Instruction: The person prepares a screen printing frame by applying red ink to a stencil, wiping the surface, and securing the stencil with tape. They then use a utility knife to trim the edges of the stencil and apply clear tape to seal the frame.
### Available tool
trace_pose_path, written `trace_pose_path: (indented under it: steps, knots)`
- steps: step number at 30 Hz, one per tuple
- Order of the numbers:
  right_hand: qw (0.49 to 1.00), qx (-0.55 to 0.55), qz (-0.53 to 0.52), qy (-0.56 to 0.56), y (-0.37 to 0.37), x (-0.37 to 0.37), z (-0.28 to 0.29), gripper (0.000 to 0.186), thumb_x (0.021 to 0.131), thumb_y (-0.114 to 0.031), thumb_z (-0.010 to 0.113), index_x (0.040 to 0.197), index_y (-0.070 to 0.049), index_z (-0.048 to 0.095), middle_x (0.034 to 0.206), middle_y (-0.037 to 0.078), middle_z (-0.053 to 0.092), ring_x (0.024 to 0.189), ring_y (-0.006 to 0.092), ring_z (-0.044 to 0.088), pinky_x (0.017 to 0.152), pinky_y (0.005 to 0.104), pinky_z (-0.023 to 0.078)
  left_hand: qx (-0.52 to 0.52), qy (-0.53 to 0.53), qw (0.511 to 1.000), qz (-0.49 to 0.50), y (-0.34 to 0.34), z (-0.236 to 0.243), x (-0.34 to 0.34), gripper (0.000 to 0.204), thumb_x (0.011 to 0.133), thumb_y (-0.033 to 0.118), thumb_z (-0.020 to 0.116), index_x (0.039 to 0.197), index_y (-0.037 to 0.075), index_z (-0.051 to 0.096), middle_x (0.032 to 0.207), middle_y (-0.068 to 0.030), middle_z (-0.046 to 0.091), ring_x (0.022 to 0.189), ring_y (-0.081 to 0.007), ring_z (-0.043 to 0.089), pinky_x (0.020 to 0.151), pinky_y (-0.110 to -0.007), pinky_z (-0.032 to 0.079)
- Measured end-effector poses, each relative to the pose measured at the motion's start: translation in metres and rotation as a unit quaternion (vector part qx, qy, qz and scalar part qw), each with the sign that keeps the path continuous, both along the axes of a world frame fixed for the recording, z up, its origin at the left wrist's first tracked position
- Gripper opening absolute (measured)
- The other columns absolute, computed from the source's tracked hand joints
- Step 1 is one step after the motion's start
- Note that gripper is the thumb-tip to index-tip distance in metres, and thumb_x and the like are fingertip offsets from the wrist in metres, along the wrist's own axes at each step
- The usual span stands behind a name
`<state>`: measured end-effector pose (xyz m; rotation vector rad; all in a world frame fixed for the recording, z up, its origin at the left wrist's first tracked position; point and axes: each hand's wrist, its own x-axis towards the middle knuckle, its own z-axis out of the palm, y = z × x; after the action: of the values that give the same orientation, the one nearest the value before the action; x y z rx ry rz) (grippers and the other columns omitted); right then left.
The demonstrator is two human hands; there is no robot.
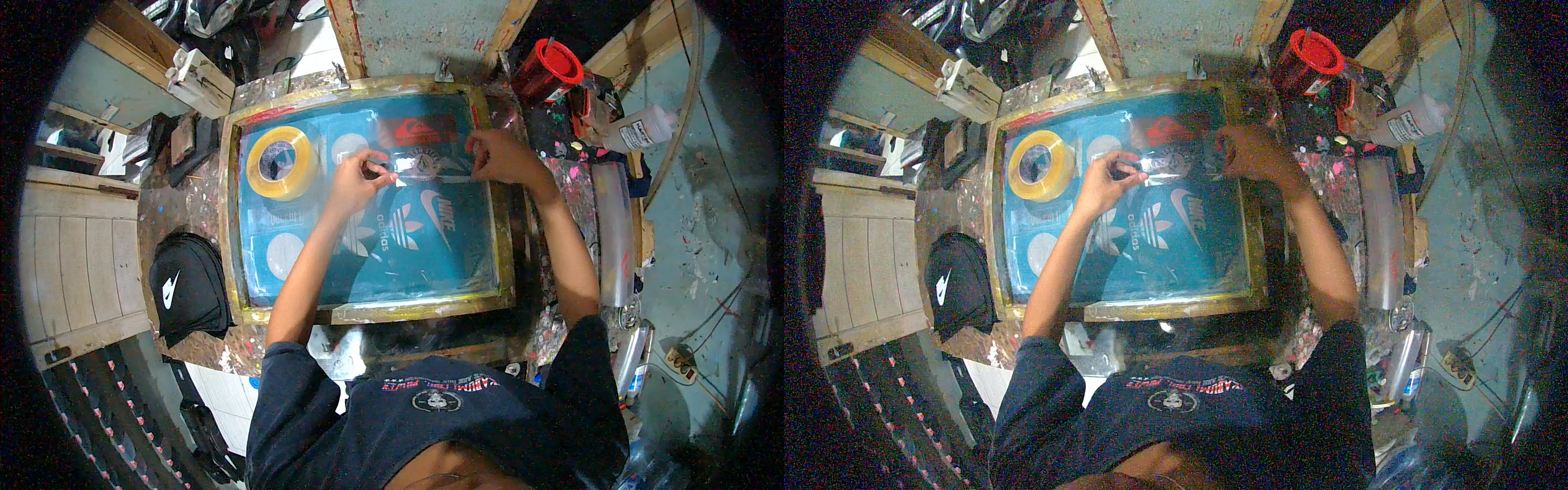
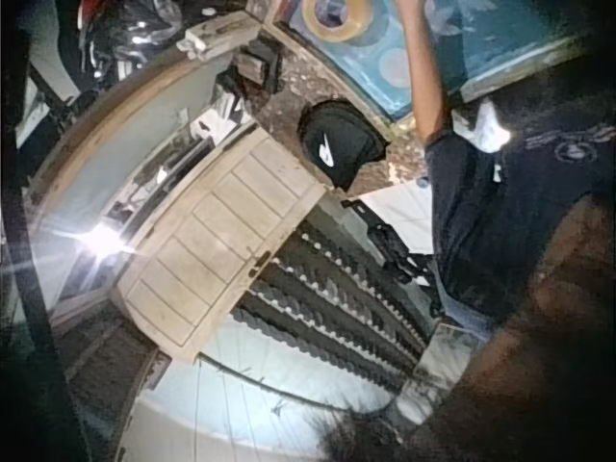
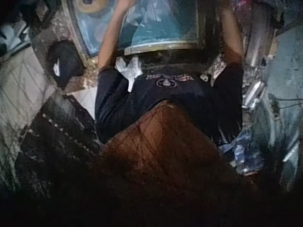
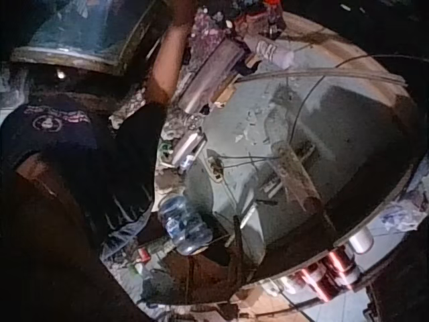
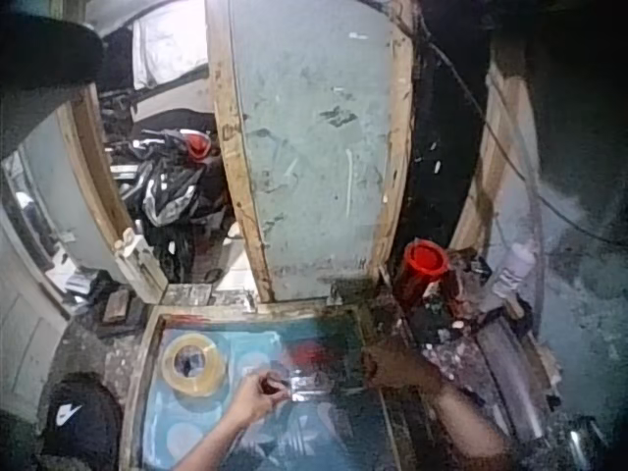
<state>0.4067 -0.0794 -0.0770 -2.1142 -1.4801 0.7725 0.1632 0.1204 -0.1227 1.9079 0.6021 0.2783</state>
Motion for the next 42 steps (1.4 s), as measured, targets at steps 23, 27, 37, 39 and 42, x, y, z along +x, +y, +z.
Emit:
trace_pose_path:
  steps: [23,27,37,39,42]
  knots:
    - [0.998,-0.020,-0.008,-0.063,0.008,-0.014,0.004,0.055,0.065,0.001,0.080,0.111,-0.003,0.050,0.075,0.014,0.067,0.074,0.0280,0.069,0.064,0.0414,0.052,0.044,-0.036,0.998,0.032,-0.010,-0.002,0.003,0.047,0.074,0.014,0.085,0.106,0.000,0.053,0.072,-0.0067,0.069,0.064,-0.0148,0.065,0.061,-0.031,0.051]
    - [0.979,0.072,-0.002,-0.190,-0.002,-0.025,-0.011,0.045,0.067,-0.001,0.076,0.107,-0.001,0.055,0.079,0.018,0.067,0.079,0.0355,0.069,0.069,0.0446,0.053,0.133,-0.033,0.990,0.040,-0.016,-0.004,0.001,0.046,0.074,0.014,0.084,0.105,0.000,0.054,0.075,-0.0103,0.069,0.068,-0.0247,0.068,0.065,-0.035,0.052]
    - [0.958,0.040,0.031,-0.283,0.006,-0.027,-0.014,0.027,0.061,-0.003,0.075,0.086,-0.001,0.066,0.096,0.020,0.064,0.094,0.0377,0.063,0.079,0.0469,0.053,0.232,-0.008,0.970,0.072,-0.021,0.002,0.004,0.050,0.067,0.025,0.083,0.100,-0.002,0.057,0.087,-0.0189,0.066,0.079,-0.0323,0.065,0.072,-0.041,0.052]
    - [0.953,0.044,0.029,-0.299,0.006,-0.023,-0.021,0.027,0.061,-0.004,0.076,0.086,-0.001,0.067,0.094,0.019,0.063,0.094,0.0378,0.063,0.082,0.0468,0.053,0.230,-0.026,0.970,0.077,-0.023,0.003,0.007,0.047,0.067,0.023,0.081,0.098,-0.002,0.056,0.083,-0.0181,0.064,0.075,-0.0323,0.064,0.069,-0.041,0.051]
    - [0.964,-0.021,0.017,-0.265,0.013,-0.021,-0.018,0.029,0.062,-0.005,0.077,0.089,-0.001,0.067,0.096,0.018,0.063,0.096,0.0373,0.063,0.084,0.0453,0.053,0.243,-0.073,0.964,0.085,-0.024,0.000,0.007,0.042,0.068,0.020,0.079,0.093,-0.002,0.053,0.075,-0.0173,0.059,0.068,-0.0325,0.061,0.063,-0.042,0.049]
